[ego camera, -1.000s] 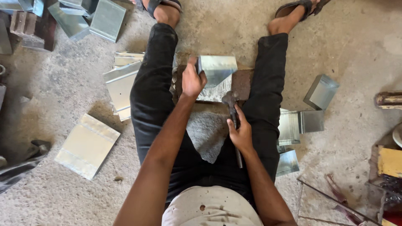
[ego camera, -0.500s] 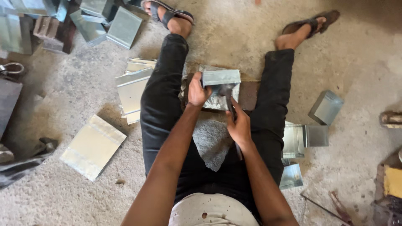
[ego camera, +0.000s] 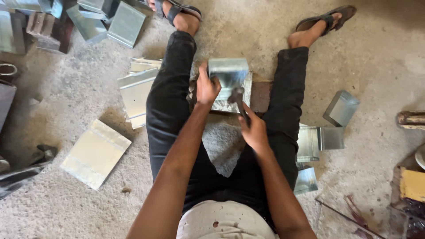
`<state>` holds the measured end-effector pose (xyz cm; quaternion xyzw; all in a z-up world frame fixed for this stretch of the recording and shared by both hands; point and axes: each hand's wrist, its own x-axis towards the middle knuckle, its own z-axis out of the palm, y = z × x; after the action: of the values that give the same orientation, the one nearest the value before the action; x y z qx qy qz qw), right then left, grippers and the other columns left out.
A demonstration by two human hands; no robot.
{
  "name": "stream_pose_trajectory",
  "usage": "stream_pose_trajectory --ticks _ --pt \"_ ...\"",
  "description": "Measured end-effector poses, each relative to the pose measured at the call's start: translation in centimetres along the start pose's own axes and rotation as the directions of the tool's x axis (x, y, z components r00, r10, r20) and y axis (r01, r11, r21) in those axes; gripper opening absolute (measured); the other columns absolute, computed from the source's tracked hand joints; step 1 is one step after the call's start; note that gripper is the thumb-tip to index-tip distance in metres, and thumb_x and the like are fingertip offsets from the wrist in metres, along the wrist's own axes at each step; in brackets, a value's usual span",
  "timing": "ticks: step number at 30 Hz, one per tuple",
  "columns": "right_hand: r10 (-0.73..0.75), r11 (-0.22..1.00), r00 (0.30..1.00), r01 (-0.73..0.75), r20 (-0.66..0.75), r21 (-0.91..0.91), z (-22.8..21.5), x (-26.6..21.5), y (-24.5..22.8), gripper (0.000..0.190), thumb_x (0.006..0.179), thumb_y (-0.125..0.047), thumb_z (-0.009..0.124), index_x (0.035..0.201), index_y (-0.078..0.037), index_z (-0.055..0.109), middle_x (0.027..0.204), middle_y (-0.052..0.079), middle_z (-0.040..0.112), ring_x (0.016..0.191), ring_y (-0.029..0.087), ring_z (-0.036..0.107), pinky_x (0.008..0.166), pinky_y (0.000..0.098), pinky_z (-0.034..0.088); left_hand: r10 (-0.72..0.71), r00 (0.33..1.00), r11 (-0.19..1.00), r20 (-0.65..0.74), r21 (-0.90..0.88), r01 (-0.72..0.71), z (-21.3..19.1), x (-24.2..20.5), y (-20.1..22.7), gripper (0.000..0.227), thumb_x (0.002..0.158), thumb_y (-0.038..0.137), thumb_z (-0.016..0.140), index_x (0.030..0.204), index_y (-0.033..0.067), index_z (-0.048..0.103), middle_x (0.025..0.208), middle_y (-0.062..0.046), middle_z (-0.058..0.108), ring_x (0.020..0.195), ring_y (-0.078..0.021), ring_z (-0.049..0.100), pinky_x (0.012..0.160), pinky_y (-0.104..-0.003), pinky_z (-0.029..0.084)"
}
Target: The person sits on the floor and uses a hammer to strike small rectangular metal pieces placed on a block. They repeatedly pick up pieces, position them, and hammer them to shape or flatten them.
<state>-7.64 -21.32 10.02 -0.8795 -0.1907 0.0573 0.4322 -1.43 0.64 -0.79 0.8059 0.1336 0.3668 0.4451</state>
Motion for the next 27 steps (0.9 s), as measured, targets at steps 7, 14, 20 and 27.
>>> stream_pose_trajectory --ticks 7,14,20,27 --pt "0.055 0.991 0.986 -0.035 -0.16 0.128 -1.0 -4.9 2.1 0.05 0.102 -0.017 0.067 0.149 -0.003 0.052 0.11 0.015 0.069 0.071 0.009 0.059 0.063 0.0244 0.049 -0.567 0.781 0.729 0.263 0.602 0.326 1.7 3.6 -1.8 0.061 0.083 0.005 0.063 0.139 0.0048 0.042 0.151 -0.015 0.048 0.137 -0.0421 0.044 0.102 -0.065 0.039" --pt "0.113 0.98 0.993 -0.105 -0.037 0.167 -2.6 -3.0 -0.2 0.051 0.1 -0.012 0.07 0.148 -0.004 0.054 0.107 0.01 0.074 0.07 0.006 0.056 0.061 0.0224 0.048 -0.567 0.761 0.782 0.316 0.497 0.377 3.0 1.9 -4.9 0.088 0.078 0.001 0.063 0.157 0.0063 0.025 0.151 -0.023 0.044 0.138 -0.0417 0.043 0.108 -0.065 0.031" --pt "-0.05 0.985 0.994 0.066 -0.101 0.157 -5.0 -1.9 -3.7 0.048 0.104 -0.008 0.068 0.149 -0.005 0.053 0.106 0.011 0.072 0.073 0.009 0.057 0.061 0.0246 0.045 -0.604 0.734 0.758 0.311 0.51 0.407 2.5 1.8 -4.2 0.088 0.079 0.002 0.063 0.158 0.0093 0.026 0.145 -0.022 0.053 0.137 -0.038 0.05 0.113 -0.064 0.03" --pt "-0.118 0.983 0.978 0.139 0.171 -0.116 -5.4 1.3 -1.4 0.051 0.1 -0.01 0.072 0.149 -0.008 0.058 0.098 0.019 0.068 0.082 0.022 0.066 0.072 0.0327 0.054 -0.579 0.761 0.768 0.292 0.508 0.389 3.1 2.0 -3.6 0.089 0.077 0.0 0.064 0.156 0.0049 0.022 0.154 -0.022 0.042 0.141 -0.0398 0.04 0.106 -0.071 0.025"
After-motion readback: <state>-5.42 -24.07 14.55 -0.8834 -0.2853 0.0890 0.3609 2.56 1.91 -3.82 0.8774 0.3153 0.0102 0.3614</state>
